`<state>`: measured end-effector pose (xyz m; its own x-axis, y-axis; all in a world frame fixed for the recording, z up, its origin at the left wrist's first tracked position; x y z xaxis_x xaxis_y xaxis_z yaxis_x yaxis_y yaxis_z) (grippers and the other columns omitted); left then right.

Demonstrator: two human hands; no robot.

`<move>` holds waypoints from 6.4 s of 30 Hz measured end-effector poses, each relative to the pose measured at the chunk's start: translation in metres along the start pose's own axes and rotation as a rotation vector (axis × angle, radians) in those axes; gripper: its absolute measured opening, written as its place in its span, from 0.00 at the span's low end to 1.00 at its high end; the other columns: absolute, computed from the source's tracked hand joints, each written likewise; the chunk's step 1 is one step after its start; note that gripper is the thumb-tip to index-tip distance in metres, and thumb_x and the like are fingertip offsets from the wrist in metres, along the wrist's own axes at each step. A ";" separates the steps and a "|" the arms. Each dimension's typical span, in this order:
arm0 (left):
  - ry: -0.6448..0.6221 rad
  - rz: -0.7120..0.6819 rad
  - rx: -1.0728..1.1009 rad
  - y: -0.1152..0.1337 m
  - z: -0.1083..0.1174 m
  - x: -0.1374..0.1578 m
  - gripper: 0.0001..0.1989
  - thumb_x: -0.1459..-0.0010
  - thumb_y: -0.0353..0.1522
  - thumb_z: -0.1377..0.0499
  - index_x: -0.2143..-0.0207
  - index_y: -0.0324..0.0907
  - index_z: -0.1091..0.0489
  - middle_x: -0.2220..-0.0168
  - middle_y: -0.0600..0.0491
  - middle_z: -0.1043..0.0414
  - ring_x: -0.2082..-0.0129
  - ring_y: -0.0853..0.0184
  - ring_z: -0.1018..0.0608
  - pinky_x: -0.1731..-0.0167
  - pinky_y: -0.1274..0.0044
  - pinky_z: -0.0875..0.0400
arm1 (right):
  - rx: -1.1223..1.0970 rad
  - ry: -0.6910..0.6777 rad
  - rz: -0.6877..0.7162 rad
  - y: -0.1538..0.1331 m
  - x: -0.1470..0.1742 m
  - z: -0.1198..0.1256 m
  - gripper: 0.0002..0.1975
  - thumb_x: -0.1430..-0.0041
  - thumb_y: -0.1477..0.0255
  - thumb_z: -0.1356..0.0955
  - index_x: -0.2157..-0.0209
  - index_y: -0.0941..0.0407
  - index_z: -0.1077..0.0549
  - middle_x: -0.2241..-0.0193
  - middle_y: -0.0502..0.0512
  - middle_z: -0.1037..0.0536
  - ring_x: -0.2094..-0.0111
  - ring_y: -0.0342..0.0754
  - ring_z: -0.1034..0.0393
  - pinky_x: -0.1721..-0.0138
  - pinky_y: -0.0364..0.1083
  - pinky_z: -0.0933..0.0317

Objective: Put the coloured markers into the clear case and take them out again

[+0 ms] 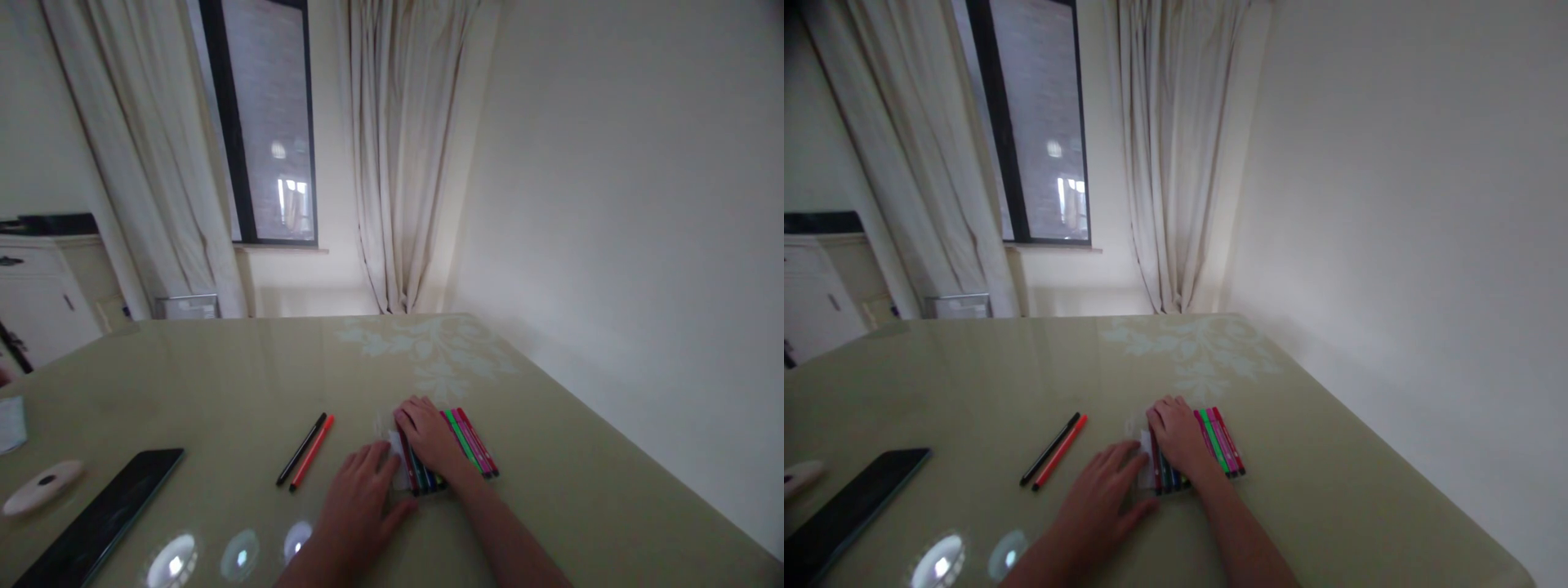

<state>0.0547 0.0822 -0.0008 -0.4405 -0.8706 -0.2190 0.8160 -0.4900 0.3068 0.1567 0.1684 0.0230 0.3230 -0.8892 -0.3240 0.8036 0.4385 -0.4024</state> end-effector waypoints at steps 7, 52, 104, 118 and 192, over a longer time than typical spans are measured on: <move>-0.040 -0.009 0.025 -0.004 0.000 -0.001 0.24 0.38 0.43 0.38 0.41 0.47 0.29 0.37 0.45 0.32 0.39 0.51 0.29 0.40 0.59 0.32 | -0.448 0.159 -0.084 0.015 -0.001 0.016 0.10 0.32 0.63 0.36 0.65 0.54 0.31 0.68 0.49 0.28 0.66 0.47 0.34 0.63 0.45 0.40; 0.180 0.400 -0.317 -0.126 0.067 0.007 0.15 0.32 0.34 0.50 0.51 0.40 0.27 0.56 0.45 0.25 0.53 0.56 0.25 0.52 0.66 0.33 | 0.167 -0.014 -0.057 0.012 0.005 0.010 0.10 0.30 0.68 0.36 0.63 0.55 0.25 0.60 0.58 0.22 0.56 0.54 0.31 0.53 0.50 0.41; 0.174 0.424 -0.563 -0.097 0.048 0.005 0.23 0.33 0.28 0.51 0.39 0.35 0.31 0.43 0.34 0.29 0.47 0.50 0.27 0.50 0.62 0.30 | 0.141 0.123 -0.209 0.062 0.015 0.038 0.19 0.27 0.66 0.42 0.69 0.55 0.26 0.65 0.59 0.22 0.59 0.52 0.29 0.55 0.47 0.41; 0.021 0.461 -0.430 -0.164 0.044 0.020 0.28 0.29 0.41 0.56 0.30 0.42 0.44 0.28 0.42 0.48 0.29 0.53 0.41 0.34 0.56 0.45 | 0.250 0.106 -0.100 0.051 0.013 0.030 0.14 0.28 0.68 0.38 0.66 0.55 0.24 0.62 0.58 0.23 0.58 0.53 0.29 0.54 0.49 0.41; 0.174 0.196 -0.279 -0.076 0.054 0.001 0.18 0.31 0.36 0.48 0.43 0.43 0.27 0.43 0.41 0.27 0.43 0.52 0.26 0.43 0.60 0.31 | 0.288 0.164 -0.182 0.065 0.015 0.044 0.16 0.30 0.66 0.38 0.70 0.54 0.25 0.67 0.59 0.22 0.60 0.54 0.30 0.58 0.49 0.42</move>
<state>-0.0286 0.1160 0.0256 -0.2151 -0.9144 -0.3429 0.9596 -0.2631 0.0998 0.2356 0.1775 0.0296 0.0962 -0.9063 -0.4115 0.9555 0.1999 -0.2168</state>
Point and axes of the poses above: each hand's wrist, its own x-axis away from the middle knuckle, its own z-axis out of the back of the hand, y = z × x, the point moved 10 cm from there along -x, towards the middle knuckle
